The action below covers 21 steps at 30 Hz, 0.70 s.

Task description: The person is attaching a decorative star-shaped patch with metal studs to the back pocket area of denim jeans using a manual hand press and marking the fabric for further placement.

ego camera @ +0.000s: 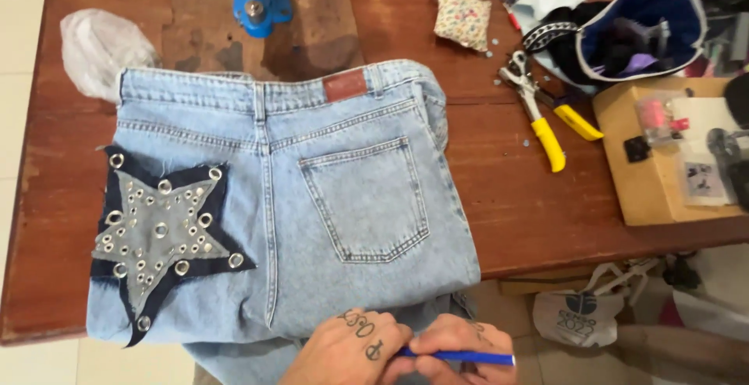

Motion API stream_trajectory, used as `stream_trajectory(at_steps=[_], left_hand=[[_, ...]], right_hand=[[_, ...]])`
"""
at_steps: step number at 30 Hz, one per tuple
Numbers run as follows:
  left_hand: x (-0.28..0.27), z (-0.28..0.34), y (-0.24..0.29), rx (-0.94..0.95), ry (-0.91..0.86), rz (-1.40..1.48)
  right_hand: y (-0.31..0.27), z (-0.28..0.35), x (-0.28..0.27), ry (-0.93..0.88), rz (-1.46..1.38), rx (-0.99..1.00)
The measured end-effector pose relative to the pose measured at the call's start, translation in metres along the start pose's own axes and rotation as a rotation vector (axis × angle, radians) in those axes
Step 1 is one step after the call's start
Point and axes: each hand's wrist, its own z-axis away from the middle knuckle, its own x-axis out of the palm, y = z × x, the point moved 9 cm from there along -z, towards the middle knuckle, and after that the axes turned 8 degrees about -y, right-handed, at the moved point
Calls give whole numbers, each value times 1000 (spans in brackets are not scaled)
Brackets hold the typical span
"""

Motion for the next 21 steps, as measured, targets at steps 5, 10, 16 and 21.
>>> stream_trajectory(at_steps=[5,10,16,21], left_hand=[[11,20,-16,-148,-117,239],[5,18,-3,-34,-7,61],[-3,2,11,16,-103,104],[-10,-5,11,32,-134,430]], right_hand=[[6,9,5,121,4,-28],[6,6,7,51,-192,-139],[-8,-5,5,-99,-42,-99],[-13,-8,-7,-75,31,-99]])
